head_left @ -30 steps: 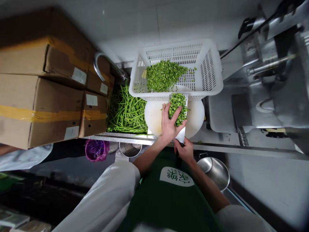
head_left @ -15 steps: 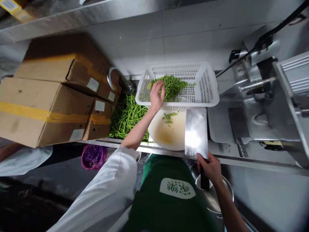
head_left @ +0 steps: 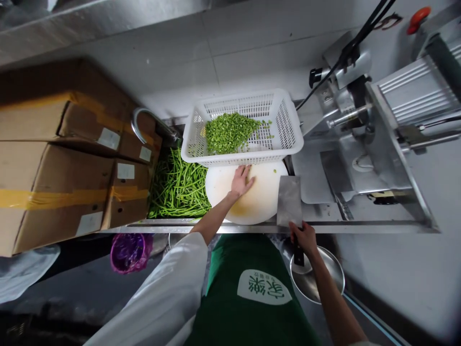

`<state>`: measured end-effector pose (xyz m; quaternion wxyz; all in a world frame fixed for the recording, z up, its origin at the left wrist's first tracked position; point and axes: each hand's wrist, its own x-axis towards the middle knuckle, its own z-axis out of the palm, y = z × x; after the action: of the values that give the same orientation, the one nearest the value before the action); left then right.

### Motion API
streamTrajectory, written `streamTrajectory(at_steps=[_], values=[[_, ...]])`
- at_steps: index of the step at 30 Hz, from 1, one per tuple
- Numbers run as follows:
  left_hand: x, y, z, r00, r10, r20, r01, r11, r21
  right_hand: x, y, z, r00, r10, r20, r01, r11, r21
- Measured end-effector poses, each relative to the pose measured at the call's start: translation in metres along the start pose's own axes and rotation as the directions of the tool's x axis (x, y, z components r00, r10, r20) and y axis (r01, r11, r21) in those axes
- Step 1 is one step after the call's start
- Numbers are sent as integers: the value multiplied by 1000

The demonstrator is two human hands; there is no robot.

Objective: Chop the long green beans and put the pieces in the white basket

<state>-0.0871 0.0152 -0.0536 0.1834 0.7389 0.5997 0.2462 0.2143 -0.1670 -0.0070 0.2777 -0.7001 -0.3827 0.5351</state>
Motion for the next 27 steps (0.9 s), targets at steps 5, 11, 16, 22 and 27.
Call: streamTrajectory(at_steps=[5, 11, 16, 22, 27], values=[[5, 22, 14, 997, 41, 73, -46, 997, 67, 15, 3, 1, 999, -24, 29, 23, 999, 45], [19, 50, 35, 995, -78, 61, 68, 986, 154, 22, -9, 1, 999, -15, 49, 13, 999, 44], [29, 70, 53, 969, -245, -19, 243, 949, 200, 30, -15, 0, 999, 2, 43, -4, 999, 42], [29, 77, 58, 949, -310, -47, 313, 925, 215, 40, -6, -1, 997, -18, 75, 14, 998, 53], [14, 74, 42, 984, -162, 75, 142, 964, 223, 46, -1, 1, 997, -24, 74, 19, 997, 69]])
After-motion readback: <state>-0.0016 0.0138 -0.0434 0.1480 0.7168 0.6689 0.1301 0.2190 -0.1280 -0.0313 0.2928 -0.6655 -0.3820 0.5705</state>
